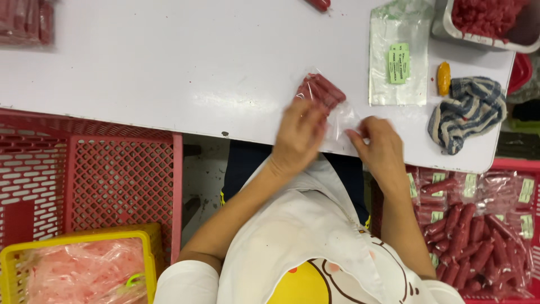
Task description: The person packs small sausages into clear plastic bags, places a label on each bag, and places the finished packages into a red basket. The person repeats this process multiple times throughout the clip.
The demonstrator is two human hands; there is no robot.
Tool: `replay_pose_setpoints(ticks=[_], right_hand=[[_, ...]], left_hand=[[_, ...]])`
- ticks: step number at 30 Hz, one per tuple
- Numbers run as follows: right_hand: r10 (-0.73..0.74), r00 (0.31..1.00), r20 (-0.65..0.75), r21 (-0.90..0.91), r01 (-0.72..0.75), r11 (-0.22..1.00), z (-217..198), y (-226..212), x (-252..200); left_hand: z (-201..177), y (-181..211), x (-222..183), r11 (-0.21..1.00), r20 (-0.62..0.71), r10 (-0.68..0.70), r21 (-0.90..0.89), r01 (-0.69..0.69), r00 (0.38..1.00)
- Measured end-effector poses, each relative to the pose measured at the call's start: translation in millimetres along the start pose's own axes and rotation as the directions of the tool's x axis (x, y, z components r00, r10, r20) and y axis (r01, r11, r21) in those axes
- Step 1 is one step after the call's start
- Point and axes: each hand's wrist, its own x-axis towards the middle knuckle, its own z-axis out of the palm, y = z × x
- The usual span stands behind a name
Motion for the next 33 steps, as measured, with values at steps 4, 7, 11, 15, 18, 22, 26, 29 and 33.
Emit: replay_pose_setpoints(ticks=[4,7,11,15,18,22,26,29,33], right_hand=[[-0.221,0.948,-0.23,-0.095,0.204,0.974,38.7,31.5,31.1],[-0.416,0.86,-0.296,0.056,0.45,0.891,67.0,35.7,51.4],[-0.373,0.914,-0.161,-0.099,0.361,0.927,54.8,10.9,38.9],[-0.408,0.884,-0.226,-0.051,0.408,0.912,50.9,-37.1,26.6],[-0.412,0.831,-0.374,-0.114,0.4,0.909,91.9,-43.3,48.5],[-0.442,0.85,-0.286,-0.14,0.42,0.897,51.8,-46.1,55.1],[-0.287,0.941,0.18,0.431,0.187,0.883,-39.8,-21.2,52.3],[-0.06,0.998,0.014,0.385,0.05,0.922,-36.9,44.3,75.9],[-0.16,0.976,-0.149,-0.115,0.143,0.983,1.1,112.8,90.8]], left_hand=[[27.5,30.8,-19.7,0.993,0.178,0.041,0.099,-0.059,0.983],[45.4,17.5,-26.8,0.952,0.24,0.076,0.272,-0.142,0.968],[-1.2,12.5,-11.7,0.922,0.262,0.108,0.335,-0.196,0.959],[-39.2,7.1,-46.8,0.923,0.371,-0.164,0.385,0.009,0.914],[-34.2,14.2,-46.5,0.947,0.413,0.002,0.291,-0.134,0.911],[-51.6,17.8,-16.1,0.978,0.372,-0.008,0.196,-0.07,0.928],[-45.3,10.9,-20.6,0.955,0.319,0.046,0.263,-0.135,0.947],[-40.0,23.5,2.3,0.961,0.324,0.104,0.21,-0.179,0.94],[-19.3,42.5,21.0,0.981,0.384,0.188,-0.124,-0.152,0.904]])
